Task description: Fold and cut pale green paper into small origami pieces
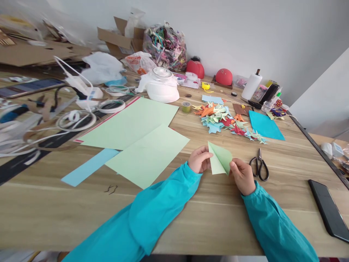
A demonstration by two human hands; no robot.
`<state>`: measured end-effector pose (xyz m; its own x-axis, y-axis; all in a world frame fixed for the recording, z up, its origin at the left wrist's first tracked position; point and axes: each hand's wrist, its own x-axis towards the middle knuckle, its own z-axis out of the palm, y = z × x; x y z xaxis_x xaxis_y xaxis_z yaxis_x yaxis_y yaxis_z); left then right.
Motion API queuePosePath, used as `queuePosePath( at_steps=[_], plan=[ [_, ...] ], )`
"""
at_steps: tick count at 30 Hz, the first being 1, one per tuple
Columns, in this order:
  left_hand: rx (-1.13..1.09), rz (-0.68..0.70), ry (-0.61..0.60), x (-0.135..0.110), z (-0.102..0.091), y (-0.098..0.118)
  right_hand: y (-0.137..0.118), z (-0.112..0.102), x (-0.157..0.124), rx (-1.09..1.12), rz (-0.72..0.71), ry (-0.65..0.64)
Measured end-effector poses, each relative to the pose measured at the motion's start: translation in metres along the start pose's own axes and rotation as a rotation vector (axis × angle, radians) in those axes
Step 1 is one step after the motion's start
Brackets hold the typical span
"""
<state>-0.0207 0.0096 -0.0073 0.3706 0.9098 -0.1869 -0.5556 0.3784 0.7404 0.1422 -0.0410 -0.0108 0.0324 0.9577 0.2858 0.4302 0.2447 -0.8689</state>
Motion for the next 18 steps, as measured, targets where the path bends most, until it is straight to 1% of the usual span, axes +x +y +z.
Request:
queuePosePath(
  at_steps=[3, 6, 12, 15, 18],
  plan=[
    [0.01, 0.001, 0.026, 0.0, 0.001, 0.003, 0.001, 0.0, 0.001, -0.019, 0.081, 0.089],
    [0.083, -0.007, 0.043, 0.001, 0.0, 0.004, 0.003, 0.001, 0.002, 0.024, 0.11, 0.139],
    [0.171, -0.008, 0.019, 0.002, 0.0, -0.002, 0.003, 0.002, 0.002, 0.118, 0.1, 0.041],
    [0.22, 0.054, 0.017, 0.002, 0.0, -0.005, 0.006, 0.001, 0.002, 0.15, 0.116, 0.051],
    [0.22, 0.087, 0.028, 0.002, 0.0, -0.007, 0.009, -0.001, 0.004, 0.199, 0.141, 0.067]
  ],
)
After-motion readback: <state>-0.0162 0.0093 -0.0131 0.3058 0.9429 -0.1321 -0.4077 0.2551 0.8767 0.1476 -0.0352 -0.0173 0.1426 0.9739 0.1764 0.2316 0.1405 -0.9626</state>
